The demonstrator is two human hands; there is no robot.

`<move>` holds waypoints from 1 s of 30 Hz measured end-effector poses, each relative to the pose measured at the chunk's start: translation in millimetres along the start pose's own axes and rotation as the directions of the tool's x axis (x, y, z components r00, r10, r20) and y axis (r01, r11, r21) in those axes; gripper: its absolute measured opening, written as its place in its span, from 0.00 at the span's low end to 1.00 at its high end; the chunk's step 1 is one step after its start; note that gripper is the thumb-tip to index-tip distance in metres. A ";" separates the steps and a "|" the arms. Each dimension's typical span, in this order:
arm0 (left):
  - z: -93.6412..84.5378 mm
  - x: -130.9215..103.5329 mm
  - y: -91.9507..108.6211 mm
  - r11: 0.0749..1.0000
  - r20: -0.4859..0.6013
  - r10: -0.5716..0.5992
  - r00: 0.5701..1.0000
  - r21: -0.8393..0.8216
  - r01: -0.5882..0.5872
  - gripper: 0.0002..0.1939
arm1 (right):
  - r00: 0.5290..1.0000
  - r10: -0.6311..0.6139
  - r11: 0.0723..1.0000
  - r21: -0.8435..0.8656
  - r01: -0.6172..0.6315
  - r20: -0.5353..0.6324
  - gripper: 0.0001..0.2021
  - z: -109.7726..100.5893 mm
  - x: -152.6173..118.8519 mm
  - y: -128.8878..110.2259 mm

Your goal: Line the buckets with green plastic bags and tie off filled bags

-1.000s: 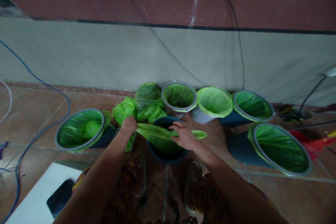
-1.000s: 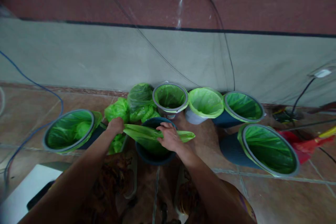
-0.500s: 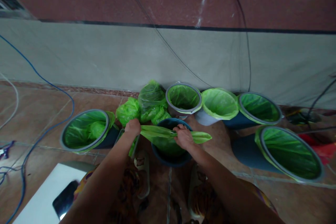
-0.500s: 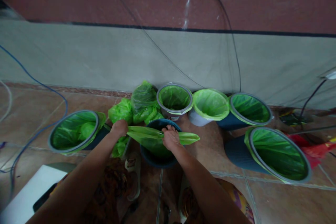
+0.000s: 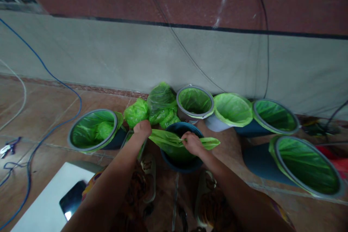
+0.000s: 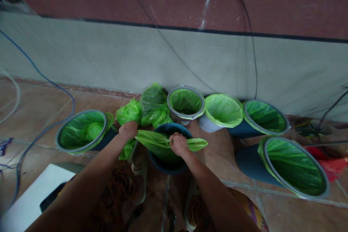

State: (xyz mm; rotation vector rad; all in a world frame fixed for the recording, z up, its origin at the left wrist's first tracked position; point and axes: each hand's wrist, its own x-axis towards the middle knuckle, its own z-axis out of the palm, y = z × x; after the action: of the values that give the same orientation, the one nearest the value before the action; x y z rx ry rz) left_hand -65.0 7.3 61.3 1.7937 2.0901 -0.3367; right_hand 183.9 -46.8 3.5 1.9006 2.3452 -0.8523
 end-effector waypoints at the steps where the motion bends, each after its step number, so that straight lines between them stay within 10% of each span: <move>1: -0.6 -1.1 3.7 0.999 -0.016 0.034 0.999 -0.004 -0.034 0.19 | 1.000 -0.009 1.000 0.024 0.010 -0.009 0.12 -3.5 0.3 0.9; 7: 19.3 -7.7 53.2 0.810 -0.112 0.527 0.843 -0.235 -0.538 0.23 | 0.993 -0.051 0.992 0.108 0.063 -0.109 0.10 -17.9 -1.9 4.4; 11: 42.1 -11.4 82.0 0.705 -0.082 0.645 0.760 -0.319 -0.633 0.17 | 0.986 -0.071 0.989 0.119 0.090 -0.151 0.10 -19.7 -3.6 3.6; 30: 41.4 -11.3 90.6 0.848 0.012 0.521 0.853 -0.122 -0.516 0.11 | 0.959 -0.001 0.993 0.116 0.036 -0.283 0.09 -29.4 -9.5 1.1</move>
State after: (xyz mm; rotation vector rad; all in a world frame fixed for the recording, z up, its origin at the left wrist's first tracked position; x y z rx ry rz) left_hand 30.6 -4.9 33.6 2.1600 1.4701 -0.1001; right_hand 197.1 -43.2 31.2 2.1841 2.5231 -0.7861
